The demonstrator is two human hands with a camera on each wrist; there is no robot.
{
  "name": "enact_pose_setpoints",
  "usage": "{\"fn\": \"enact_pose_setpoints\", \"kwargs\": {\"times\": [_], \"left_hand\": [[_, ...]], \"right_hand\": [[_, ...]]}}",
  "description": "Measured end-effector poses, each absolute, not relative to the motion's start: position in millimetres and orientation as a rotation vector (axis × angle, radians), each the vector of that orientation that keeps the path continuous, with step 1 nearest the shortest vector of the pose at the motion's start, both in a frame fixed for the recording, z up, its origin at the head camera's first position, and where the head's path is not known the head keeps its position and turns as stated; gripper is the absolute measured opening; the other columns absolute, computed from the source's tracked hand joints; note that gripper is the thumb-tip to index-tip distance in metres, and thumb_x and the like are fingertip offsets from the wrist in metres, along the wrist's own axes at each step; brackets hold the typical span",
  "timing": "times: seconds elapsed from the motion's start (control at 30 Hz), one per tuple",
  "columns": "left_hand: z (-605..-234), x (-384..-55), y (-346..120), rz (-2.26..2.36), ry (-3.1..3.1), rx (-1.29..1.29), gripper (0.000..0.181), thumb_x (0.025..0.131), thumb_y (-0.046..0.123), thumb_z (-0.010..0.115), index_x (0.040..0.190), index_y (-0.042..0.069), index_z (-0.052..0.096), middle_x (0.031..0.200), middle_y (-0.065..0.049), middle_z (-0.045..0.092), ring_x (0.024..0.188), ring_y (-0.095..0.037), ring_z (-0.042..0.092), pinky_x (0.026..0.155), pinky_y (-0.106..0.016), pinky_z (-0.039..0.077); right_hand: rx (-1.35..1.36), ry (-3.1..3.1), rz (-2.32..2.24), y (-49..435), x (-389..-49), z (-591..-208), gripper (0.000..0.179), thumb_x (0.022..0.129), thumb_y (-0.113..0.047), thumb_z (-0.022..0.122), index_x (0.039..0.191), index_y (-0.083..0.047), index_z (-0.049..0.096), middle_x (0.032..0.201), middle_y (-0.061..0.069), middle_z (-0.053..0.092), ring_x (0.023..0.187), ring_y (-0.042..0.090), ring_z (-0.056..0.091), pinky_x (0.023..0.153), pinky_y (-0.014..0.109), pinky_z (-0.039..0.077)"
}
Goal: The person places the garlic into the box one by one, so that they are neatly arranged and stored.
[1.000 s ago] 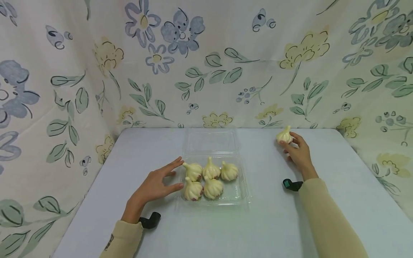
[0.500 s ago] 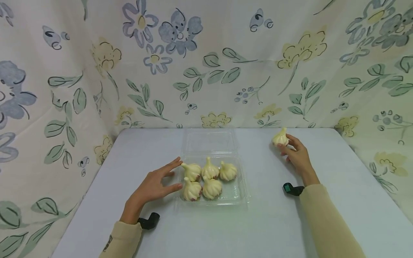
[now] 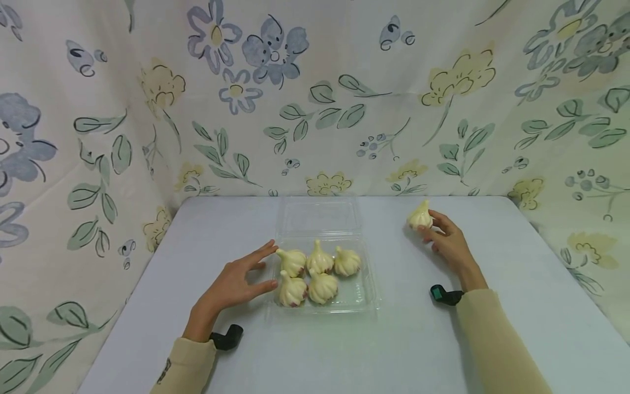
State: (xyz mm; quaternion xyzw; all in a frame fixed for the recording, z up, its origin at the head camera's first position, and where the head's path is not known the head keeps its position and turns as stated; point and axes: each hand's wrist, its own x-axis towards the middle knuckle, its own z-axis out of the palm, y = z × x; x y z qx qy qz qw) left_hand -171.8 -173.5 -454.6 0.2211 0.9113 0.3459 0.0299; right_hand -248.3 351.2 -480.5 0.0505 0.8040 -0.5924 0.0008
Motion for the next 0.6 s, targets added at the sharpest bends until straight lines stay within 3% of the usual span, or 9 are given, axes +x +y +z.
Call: {"fn": "enact_pose_setpoints", "kwargs": {"times": [0.6], "left_hand": [[-456.4, -171.6, -174.6, 1.081, 2.810, 0.685, 0.078, 0.090, 0.050, 0.074, 0.157, 0.029, 0.041, 0.167, 0.008, 0.032, 0.126, -0.033, 0.065, 0.107, -0.070, 0.041]], "right_hand": [[0.086, 2.361, -2.048, 336.7, -227.4, -484.8, 0.068, 0.099, -0.027, 0.069, 0.158, -0.019, 0.038, 0.116, -0.009, 0.053, 0.084, 0.008, 0.048, 0.064, 0.018, 0.042]]}}
